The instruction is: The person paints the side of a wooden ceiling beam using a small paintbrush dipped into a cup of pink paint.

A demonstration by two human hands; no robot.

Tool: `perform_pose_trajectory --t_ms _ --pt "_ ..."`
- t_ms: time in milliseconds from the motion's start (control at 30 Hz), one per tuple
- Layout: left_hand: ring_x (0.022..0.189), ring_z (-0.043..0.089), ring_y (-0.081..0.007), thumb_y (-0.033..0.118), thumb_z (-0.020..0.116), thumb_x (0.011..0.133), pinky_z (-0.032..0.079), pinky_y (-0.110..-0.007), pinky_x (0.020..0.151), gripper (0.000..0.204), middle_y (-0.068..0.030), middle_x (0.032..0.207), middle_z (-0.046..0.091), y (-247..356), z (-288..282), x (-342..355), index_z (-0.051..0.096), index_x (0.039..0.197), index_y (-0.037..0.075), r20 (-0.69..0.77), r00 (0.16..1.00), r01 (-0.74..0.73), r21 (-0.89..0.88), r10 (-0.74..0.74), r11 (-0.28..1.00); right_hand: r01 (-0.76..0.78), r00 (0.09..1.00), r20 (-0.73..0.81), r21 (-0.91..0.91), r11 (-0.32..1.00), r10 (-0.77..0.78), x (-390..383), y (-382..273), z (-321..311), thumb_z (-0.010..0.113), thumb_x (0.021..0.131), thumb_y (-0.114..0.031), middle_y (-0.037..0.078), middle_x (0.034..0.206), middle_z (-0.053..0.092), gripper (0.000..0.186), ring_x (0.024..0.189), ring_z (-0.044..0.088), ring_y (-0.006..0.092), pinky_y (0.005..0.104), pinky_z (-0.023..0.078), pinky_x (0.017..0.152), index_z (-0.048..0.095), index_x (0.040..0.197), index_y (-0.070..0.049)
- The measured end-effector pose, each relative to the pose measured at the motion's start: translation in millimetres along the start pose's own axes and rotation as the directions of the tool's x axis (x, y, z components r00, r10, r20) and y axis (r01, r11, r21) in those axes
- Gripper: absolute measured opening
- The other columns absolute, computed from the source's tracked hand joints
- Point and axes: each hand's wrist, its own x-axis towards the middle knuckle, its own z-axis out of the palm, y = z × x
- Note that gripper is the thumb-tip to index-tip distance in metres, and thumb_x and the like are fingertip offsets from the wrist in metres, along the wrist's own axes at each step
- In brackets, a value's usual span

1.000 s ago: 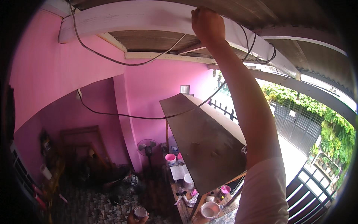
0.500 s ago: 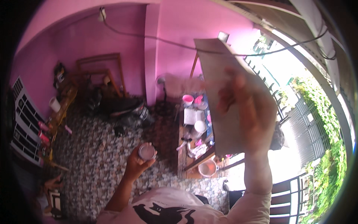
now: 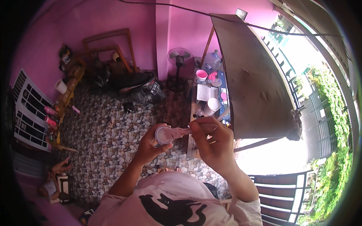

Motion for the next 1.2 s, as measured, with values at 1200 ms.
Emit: perform_pose_trajectory --t_ms 1200 --pt "0.12 0.053 -0.0181 0.002 0.079 0.075 0.043 -0.034 0.102 0.068 -0.0104 0.13 0.054 10 -4 5 0.044 0.134 0.003 0.083 0.991 0.106 -0.015 -0.105 0.994 -0.509 0.643 0.165 0.822 0.256 0.748 -39 91 15 0.051 0.099 -0.025 0.002 0.066 0.056 0.023 0.055 0.047 0.0092 0.0245 0.036 0.048 0.062 0.098 -0.004"
